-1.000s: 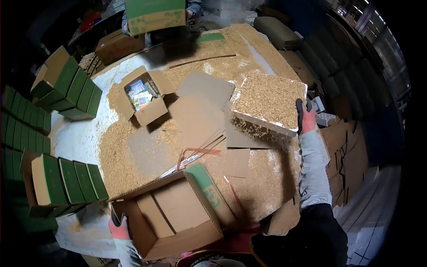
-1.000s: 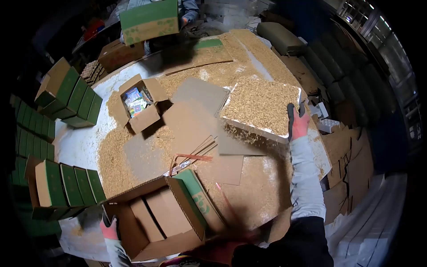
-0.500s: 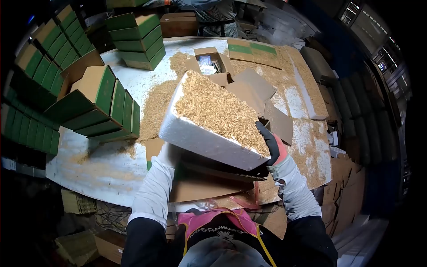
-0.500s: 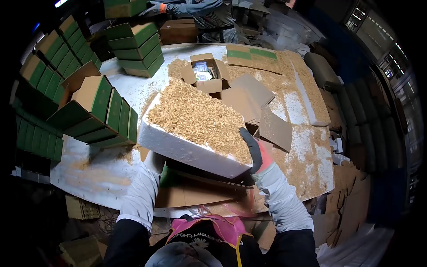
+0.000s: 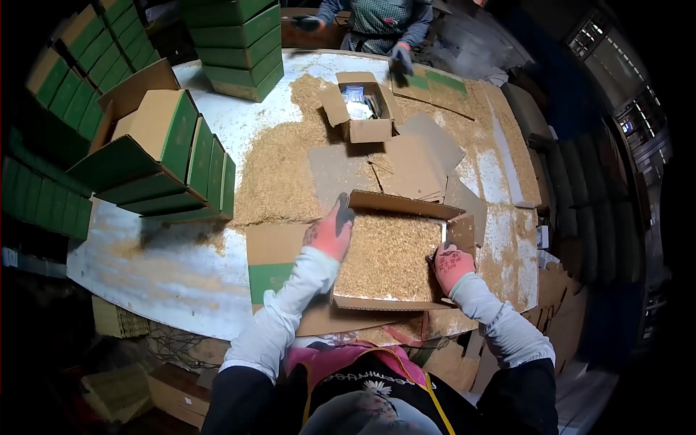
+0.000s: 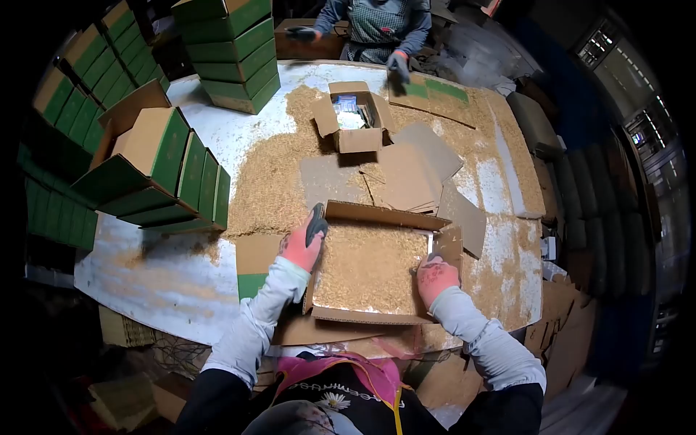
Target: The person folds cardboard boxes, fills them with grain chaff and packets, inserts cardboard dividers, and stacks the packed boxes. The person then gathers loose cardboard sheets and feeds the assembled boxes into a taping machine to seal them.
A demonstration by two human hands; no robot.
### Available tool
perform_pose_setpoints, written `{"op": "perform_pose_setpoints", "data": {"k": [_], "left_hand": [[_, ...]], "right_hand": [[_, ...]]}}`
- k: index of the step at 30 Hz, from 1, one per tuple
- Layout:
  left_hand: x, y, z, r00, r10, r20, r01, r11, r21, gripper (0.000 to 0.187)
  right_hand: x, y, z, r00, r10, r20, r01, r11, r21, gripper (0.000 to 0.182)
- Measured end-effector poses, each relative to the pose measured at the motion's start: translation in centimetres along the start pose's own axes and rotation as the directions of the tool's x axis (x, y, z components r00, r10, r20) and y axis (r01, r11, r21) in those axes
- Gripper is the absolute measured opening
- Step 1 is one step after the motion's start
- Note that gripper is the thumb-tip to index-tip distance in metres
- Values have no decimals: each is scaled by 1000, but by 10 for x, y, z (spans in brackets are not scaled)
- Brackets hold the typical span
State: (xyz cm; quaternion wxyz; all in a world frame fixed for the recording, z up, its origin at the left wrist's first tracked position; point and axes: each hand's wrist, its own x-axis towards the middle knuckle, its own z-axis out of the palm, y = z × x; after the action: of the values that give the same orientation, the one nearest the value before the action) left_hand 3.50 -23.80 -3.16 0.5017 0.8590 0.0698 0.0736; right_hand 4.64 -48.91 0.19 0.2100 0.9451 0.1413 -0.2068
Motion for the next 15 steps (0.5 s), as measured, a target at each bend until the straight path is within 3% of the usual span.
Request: {"op": "perform_pose_setpoints", "data": {"k": [1,3,4,6,7,8,9,10,11,12,13,15], "left_hand": [[-2,5,-3,997,-29,75,21,995,102,48],[-5,3,3,998,54,-10,-53,994,94,43],[5,-5,4,999,46,-18,-44,995,90,43],[26,-30,-1,999,47,-24,-49,991,-124,35],[51,-30,-8,963,-253,94,268,855,-444,26],[82,-50,-4,978,-204,29,198,887,-418,24],[114,-69,0,985,-122,-120,108,987,-117,29],[150,-98,13,989,-115,-93,129,979,156,34],[184,-107,20,988,-151,31,129,923,362,40],[213,-133,32,980,-145,133,62,868,492,46],[230,-147,42,980,-146,133,62,866,496,46],[254,-171,61,985,-59,161,-84,654,752,48]], "right_hand": [[8,0,7,995,-101,3,101,990,-102,21],[8,-3,-65,919,-391,56,395,915,-86,22],[21,-3,-98,914,-403,-50,403,915,-8,24],[72,0,-154,886,-332,-323,419,871,256,28],[121,5,-159,750,-289,-595,535,794,288,26],[173,4,-168,704,-244,-667,521,816,251,28],[238,3,-168,760,-243,-603,478,837,266,32],[286,-6,-172,833,-222,-507,409,864,293,37],[349,-13,-157,800,-247,-547,459,839,292,43],[395,-23,-145,788,-287,-545,457,866,205,48],[416,-35,-148,872,-286,-397,345,934,86,52],[448,-51,-135,885,-232,-403,254,967,1,52]]}}
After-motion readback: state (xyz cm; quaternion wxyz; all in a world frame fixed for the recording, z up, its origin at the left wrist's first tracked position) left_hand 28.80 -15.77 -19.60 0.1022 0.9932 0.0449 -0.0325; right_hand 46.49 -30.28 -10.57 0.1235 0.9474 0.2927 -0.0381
